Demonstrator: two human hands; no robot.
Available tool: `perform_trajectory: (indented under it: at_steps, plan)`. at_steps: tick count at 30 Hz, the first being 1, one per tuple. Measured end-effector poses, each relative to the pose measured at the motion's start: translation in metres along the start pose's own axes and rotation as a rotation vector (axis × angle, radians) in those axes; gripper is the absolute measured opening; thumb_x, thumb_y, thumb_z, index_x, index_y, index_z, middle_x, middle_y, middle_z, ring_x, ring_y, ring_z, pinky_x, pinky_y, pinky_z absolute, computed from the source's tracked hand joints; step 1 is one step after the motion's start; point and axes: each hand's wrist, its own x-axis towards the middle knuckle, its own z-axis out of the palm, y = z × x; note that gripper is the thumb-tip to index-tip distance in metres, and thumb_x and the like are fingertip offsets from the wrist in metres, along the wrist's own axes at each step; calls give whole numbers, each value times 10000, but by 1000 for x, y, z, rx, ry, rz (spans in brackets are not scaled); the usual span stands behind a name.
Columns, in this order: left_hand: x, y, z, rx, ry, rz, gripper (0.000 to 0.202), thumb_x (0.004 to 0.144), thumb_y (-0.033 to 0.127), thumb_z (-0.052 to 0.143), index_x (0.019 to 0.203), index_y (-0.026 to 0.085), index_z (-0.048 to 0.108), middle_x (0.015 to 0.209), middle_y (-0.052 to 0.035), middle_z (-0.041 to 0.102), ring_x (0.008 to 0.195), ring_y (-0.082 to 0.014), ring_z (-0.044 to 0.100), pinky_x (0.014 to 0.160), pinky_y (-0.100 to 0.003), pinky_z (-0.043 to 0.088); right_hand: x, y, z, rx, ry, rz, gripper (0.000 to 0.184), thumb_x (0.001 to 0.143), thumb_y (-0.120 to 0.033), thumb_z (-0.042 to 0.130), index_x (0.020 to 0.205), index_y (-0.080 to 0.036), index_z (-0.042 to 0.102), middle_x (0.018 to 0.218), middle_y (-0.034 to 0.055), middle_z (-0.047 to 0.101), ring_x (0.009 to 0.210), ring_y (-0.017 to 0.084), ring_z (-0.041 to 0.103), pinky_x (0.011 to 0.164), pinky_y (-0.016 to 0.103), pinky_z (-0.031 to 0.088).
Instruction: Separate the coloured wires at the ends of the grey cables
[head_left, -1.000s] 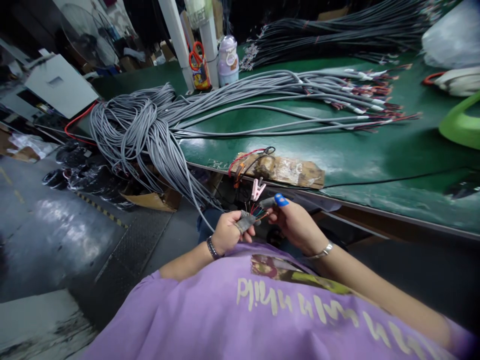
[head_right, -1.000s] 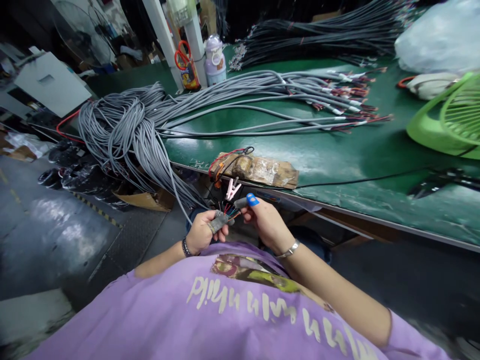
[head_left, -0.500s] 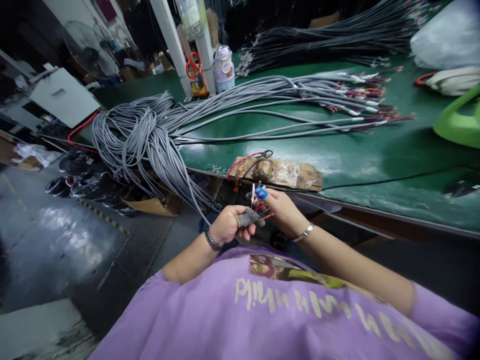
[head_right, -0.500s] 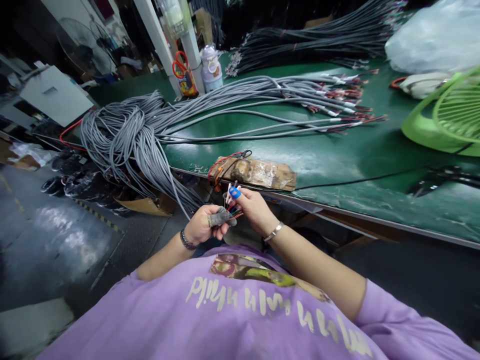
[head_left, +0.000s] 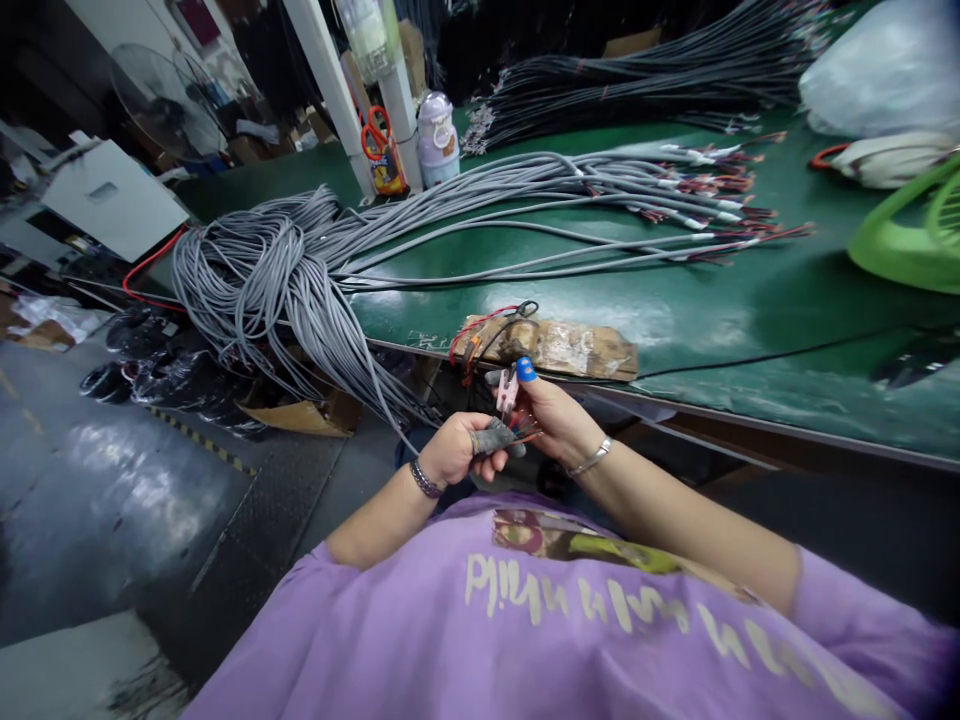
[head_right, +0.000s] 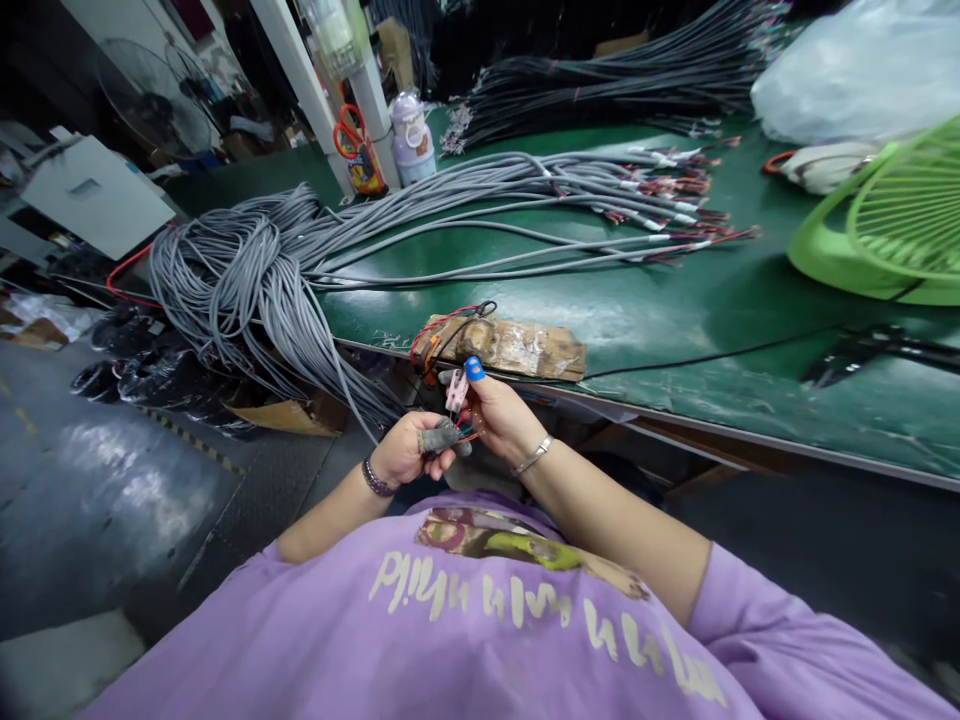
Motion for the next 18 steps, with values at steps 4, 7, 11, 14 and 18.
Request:
perform_trajectory:
  at_steps: [4, 7, 11, 14, 18]
  plan:
    - [-1, -2, 1, 7, 13, -9, 520, 635, 573, 758, 766, 83, 644, 530, 5, 589, 340, -67, 483, 346, -177, 297, 1, 2, 0, 10, 7, -7, 518, 662, -657, 740, 644, -148, 642, 551, 0, 572, 455, 70, 451, 421, 198, 360]
    - [-2, -3, 1, 10, 10, -19, 524, 624, 573, 760, 769, 82, 646, 529, 5, 588, 341, -66, 482, 345, -180, 299, 0, 2, 0, 14, -2, -20, 510, 683, -648, 731, 648, -148, 637, 557, -1, 573, 470, 70, 463, 434, 191, 377]
    - [-2, -2, 1, 8, 2, -17, 511, 632, 557, 760, 777, 78, 656, 526, 4, 589, 336, -65, 479, 339, -178, 296, -1, 2, -1, 30, -2, 40, 502, 741, -662, 669, 747, -160, 661, 590, 2, 591, 470, 84, 477, 405, 196, 375]
    - [-4, -4, 0, 1, -11, -7, 486, 662, 541, 754, 769, 78, 654, 521, 1, 590, 332, -70, 483, 334, -178, 300, -3, 1, -2, 47, -31, 71, 502, 778, -676, 615, 754, -175, 646, 622, 5, 606, 484, 91, 498, 402, 193, 385]
    - [-9, -7, -2, 6, -33, -12, 479, 678, 537, 750, 784, 78, 662, 529, 1, 599, 337, -69, 491, 339, -177, 314, -7, -1, -2, 66, -50, 90, 477, 817, -649, 588, 761, -180, 650, 701, 21, 649, 538, 93, 539, 440, 186, 417]
